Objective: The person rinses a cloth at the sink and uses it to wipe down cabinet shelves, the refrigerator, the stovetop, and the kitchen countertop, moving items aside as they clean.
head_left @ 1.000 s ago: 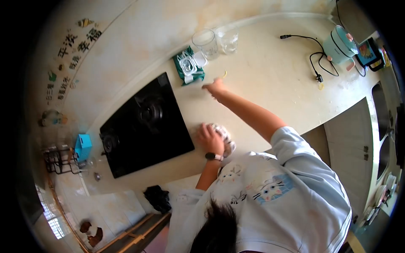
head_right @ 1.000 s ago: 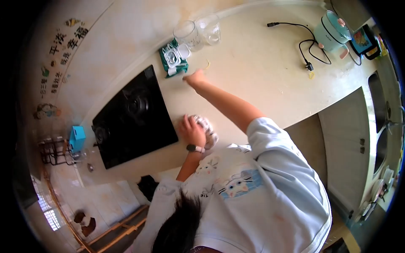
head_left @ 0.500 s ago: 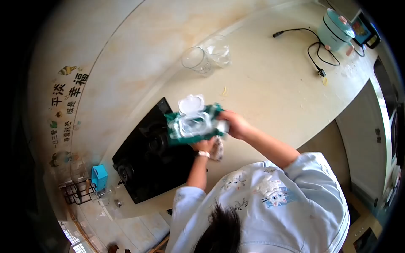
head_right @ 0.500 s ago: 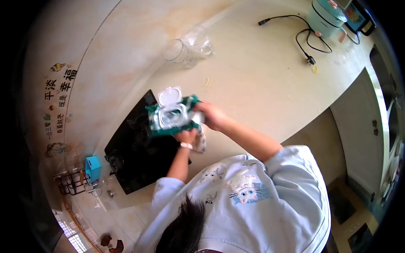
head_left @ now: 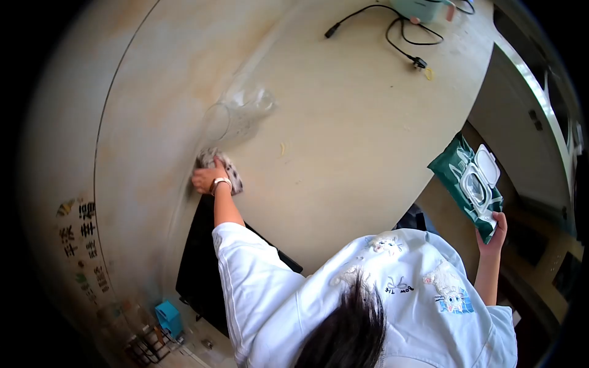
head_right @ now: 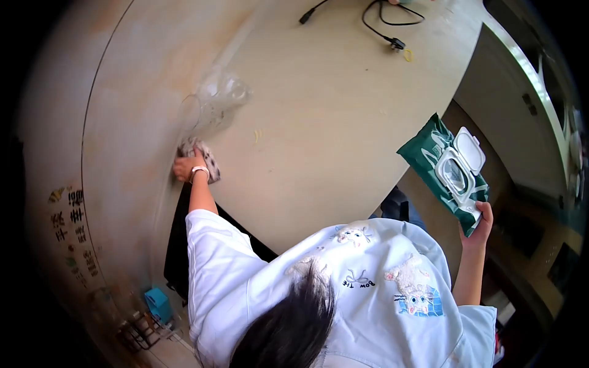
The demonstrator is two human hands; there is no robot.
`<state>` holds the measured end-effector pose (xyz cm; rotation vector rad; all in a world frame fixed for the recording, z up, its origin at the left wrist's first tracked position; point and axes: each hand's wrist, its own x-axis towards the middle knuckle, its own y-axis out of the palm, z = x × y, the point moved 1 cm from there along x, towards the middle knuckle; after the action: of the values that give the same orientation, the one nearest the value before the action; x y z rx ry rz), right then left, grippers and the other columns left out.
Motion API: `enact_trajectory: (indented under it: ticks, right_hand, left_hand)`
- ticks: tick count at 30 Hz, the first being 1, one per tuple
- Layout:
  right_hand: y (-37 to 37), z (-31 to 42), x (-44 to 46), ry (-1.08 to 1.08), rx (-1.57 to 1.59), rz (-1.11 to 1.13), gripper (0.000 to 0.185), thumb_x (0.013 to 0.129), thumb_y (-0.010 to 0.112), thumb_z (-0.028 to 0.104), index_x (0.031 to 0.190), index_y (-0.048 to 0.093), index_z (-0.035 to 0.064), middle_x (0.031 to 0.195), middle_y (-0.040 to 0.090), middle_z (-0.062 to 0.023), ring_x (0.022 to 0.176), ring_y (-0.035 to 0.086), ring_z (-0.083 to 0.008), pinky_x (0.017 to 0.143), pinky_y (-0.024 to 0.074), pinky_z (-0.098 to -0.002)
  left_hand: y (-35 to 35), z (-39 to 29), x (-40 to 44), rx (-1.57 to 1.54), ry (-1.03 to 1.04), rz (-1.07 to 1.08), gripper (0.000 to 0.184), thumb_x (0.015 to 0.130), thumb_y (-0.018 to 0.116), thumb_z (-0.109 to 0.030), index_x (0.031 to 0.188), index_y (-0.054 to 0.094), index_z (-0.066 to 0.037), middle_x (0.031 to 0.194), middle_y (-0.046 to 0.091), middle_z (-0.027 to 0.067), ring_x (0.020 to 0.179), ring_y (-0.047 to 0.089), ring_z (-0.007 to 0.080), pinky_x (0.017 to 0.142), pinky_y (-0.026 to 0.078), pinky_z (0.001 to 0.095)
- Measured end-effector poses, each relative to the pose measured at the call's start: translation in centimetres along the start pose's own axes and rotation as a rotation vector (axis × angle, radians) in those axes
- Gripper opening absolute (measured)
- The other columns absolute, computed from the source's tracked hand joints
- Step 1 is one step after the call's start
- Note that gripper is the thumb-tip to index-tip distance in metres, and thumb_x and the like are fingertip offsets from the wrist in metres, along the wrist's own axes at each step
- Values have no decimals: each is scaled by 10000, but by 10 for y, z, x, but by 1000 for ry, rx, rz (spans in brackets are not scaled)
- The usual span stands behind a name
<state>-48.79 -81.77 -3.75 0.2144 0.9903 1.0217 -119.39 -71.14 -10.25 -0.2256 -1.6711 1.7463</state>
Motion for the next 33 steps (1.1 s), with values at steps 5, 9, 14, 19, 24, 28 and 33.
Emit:
enact_trajectory:
  ticks: [5,9,14,19,24,28,33]
  right_hand:
    - [9,-14,-8,46,67,-32,351,772,499,129,1062,528,-67,1042,617,-153,945,608,-272,846,487,-356]
    - [17,-26,-1,53,74,-40,362,769,504,105,1090,514,-62,1071,602,-154,962,600,-272,879,473,-362]
    - [53,-22,-11,65,7,-11,322,778,523,100,1065,517,-45,1003,617,-130,878,623,-231,805,511,-325]
    - [76,-19,-14,-106,-127,153,246,751,531,40,993,546,-2,908,618,-87,784,612,-171,731,510,-302]
    - [89,-18,-18,-213,-179,275,186,743,533,3,922,585,-2,864,633,-81,770,612,-168,716,505,-288]
    - [93,-24,-21,-249,-144,310,186,758,534,-13,938,581,-6,875,630,-72,781,604,-145,721,492,-277]
    - [103,-32,-36,-372,-380,381,160,805,536,9,955,592,9,817,564,40,749,477,-40,688,380,-189]
  left_hand:
    - [9,-2,-8,-193,-111,58,597,717,611,-426,1060,515,53,1162,467,231,1098,420,392,938,344,470]
    - [-8,-15,-79,-575,520,28,526,689,608,-275,1096,491,37,1267,417,232,1140,392,428,969,316,484]
    - [-88,-91,-221,-752,918,29,627,670,592,-250,1214,429,16,1275,403,207,1177,369,397,998,296,490]
    - [-105,-139,-230,-998,923,144,691,640,616,-223,1261,393,-17,1258,418,201,1168,391,382,984,332,467]
    - [-101,-164,-211,-717,553,-107,688,680,653,-284,1248,373,-12,1257,405,206,1161,395,386,985,312,481]
    - [-168,-163,-253,-1244,453,-152,553,729,680,-289,1163,446,-39,1179,435,167,1111,412,345,983,287,472]
    - [-302,-162,-311,-1343,844,84,336,674,746,-337,771,558,-75,908,488,69,912,451,263,823,317,404]
